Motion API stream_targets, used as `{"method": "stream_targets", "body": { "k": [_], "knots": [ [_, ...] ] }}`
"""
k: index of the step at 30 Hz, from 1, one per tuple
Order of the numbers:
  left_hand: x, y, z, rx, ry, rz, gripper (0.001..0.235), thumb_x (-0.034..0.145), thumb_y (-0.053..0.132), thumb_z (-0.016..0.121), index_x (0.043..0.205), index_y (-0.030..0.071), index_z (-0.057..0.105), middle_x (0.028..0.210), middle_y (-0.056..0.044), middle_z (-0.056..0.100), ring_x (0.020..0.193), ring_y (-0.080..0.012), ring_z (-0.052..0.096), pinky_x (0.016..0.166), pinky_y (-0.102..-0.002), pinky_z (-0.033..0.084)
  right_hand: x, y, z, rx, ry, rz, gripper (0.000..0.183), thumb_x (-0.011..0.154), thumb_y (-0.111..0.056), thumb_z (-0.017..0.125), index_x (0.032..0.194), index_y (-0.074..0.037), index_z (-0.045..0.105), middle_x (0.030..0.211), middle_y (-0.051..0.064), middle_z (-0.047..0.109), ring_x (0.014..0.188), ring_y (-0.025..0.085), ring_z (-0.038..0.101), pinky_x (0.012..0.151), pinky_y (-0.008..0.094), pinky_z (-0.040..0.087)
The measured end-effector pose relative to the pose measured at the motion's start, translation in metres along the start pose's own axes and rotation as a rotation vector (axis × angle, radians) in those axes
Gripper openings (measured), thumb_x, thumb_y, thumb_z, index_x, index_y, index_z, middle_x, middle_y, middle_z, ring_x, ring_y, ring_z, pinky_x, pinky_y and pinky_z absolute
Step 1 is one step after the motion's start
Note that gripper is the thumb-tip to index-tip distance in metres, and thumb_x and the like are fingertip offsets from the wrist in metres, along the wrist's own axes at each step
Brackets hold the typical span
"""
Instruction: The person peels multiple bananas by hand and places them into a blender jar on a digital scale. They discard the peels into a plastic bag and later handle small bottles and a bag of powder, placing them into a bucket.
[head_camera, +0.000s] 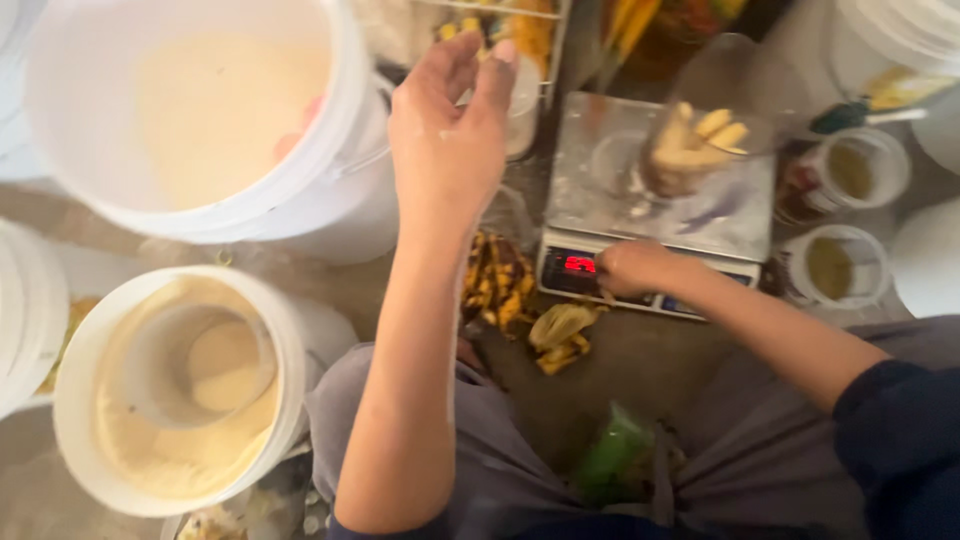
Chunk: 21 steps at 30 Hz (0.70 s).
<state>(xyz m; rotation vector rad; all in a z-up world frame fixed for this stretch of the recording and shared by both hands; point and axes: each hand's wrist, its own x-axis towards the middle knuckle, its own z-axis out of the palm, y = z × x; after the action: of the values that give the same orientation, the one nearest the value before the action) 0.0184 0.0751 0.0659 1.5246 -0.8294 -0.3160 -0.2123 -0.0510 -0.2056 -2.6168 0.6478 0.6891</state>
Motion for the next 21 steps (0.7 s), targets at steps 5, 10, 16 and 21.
{"method": "stream_targets", "body": {
  "k": [5,10,16,21],
  "knots": [
    [0.01,-0.002,-0.023,0.067,0.072,0.055,0.052,0.097,0.036,0.069,0.128,-0.006,0.067,0.12,-0.021,0.077,0.114,-0.0257,0.076,0.096,-0.035,0.059,0.069,-0.039,0.01,0.512,0.221,0.098,0.034,0.089,-0.035,0.066,0.112,-0.011,0.071,0.102,0.017,0.076,0.095,0.04,0.073,0.085,0.049,0.058],
    [0.02,-0.003,-0.011,0.102,0.037,0.017,0.049,0.096,0.041,0.067,0.125,0.003,0.071,0.123,-0.017,0.077,0.102,-0.0291,0.081,0.093,-0.034,0.06,0.117,-0.106,0.04,0.47,0.592,0.037,0.065,0.078,-0.032,0.078,0.13,0.004,0.06,0.123,0.037,0.058,0.11,0.055,0.058,0.09,0.058,0.049],
    [0.026,-0.001,0.004,0.039,0.022,0.037,0.047,0.096,0.04,0.066,0.125,0.004,0.07,0.126,-0.013,0.076,0.093,-0.0285,0.083,0.089,-0.037,0.061,0.125,-0.094,0.019,0.334,0.537,-0.322,0.043,0.089,-0.032,0.07,0.12,-0.003,0.07,0.128,0.025,0.069,0.119,0.043,0.06,0.1,0.05,0.05],
    [0.023,-0.001,0.01,0.064,0.012,-0.022,0.047,0.096,0.041,0.066,0.126,0.005,0.07,0.113,-0.014,0.081,0.095,-0.0269,0.083,0.088,-0.037,0.061,0.143,-0.103,-0.051,0.142,-0.243,-0.164,0.043,0.087,-0.031,0.07,0.12,-0.004,0.07,0.122,0.021,0.072,0.112,0.037,0.065,0.095,0.047,0.054]
  ]
}}
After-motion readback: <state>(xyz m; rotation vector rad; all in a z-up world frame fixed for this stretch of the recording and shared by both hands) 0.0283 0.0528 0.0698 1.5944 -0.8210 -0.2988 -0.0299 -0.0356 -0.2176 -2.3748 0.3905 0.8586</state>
